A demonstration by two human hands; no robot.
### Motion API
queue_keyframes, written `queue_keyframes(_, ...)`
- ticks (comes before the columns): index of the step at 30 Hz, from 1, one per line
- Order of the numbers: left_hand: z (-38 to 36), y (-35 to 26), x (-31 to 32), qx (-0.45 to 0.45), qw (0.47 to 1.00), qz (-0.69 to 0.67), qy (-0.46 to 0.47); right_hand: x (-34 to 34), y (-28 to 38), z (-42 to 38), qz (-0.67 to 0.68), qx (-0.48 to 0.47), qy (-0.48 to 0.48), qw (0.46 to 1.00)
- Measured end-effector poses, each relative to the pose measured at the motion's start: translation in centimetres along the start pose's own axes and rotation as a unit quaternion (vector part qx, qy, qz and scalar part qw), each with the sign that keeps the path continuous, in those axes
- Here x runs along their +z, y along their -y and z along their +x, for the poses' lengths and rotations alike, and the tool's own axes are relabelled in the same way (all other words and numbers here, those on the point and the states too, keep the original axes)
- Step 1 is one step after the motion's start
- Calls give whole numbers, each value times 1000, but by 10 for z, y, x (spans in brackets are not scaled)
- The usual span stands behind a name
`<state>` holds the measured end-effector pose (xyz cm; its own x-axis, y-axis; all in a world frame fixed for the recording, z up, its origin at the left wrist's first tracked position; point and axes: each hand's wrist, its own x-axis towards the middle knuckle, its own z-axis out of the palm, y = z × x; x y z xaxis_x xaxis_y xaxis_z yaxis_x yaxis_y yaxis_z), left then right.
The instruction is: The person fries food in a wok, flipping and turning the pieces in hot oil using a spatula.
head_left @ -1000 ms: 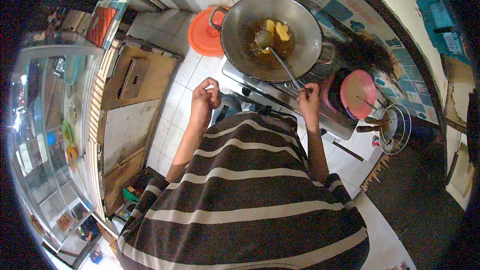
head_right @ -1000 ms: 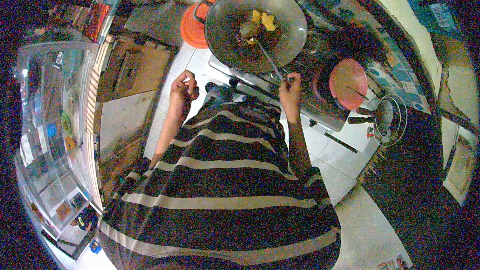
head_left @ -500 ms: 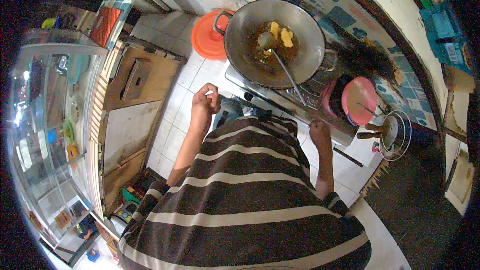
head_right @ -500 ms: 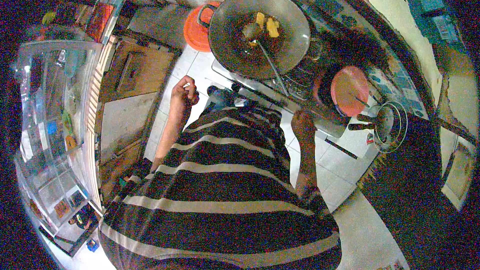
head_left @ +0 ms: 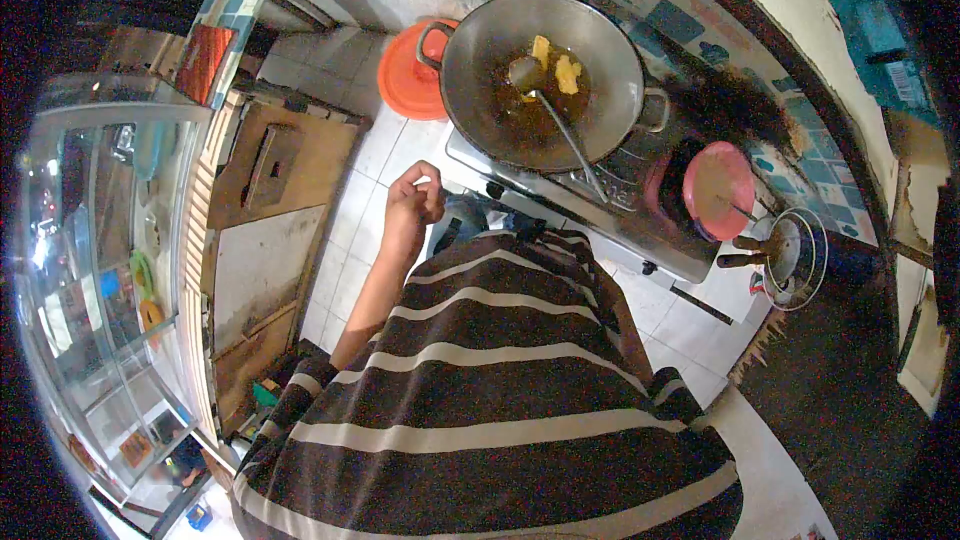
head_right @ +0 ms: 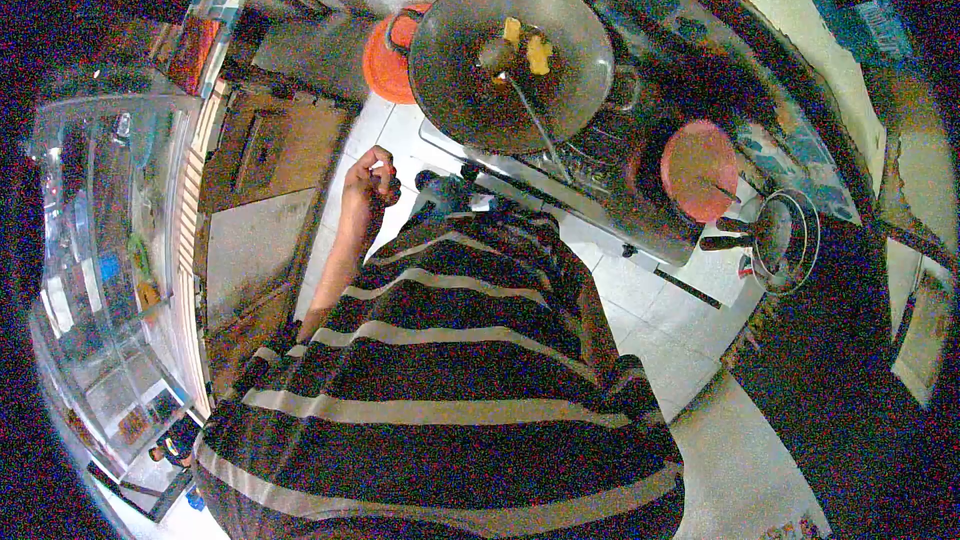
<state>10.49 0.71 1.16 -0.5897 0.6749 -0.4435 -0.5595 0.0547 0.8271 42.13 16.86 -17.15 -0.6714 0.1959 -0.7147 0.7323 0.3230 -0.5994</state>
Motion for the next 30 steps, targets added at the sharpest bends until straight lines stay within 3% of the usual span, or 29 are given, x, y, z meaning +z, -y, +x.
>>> queue_keyframes(15, -2, -1, 0, -23, 1000, 1, 11, -15, 40, 46, 20, -62, 99, 993)
queue_keyframes(20, -6, -1, 0, -25, 1000, 11, 1, -9, 41, 43, 19, -69, 82, 994)
queue_keyframes(23, -7, -3, -2, -10, 1000, -11, -4, -9, 35, 30, 82, -61, -22, 995)
queue_keyframes(25, -8, -4, -5, 15, 1000, 6, -10, -18, 21, 18, 198, -38, -107, 974)
queue_keyframes(28, -13, -1, -11, 22, 1000, -1, -16, -51, 4, 1, 499, -43, -212, 839)
queue_keyframes(30, -16, 1, -7, 15, 999, -15, -24, -77, 32, -13, 371, -51, -349, 859)
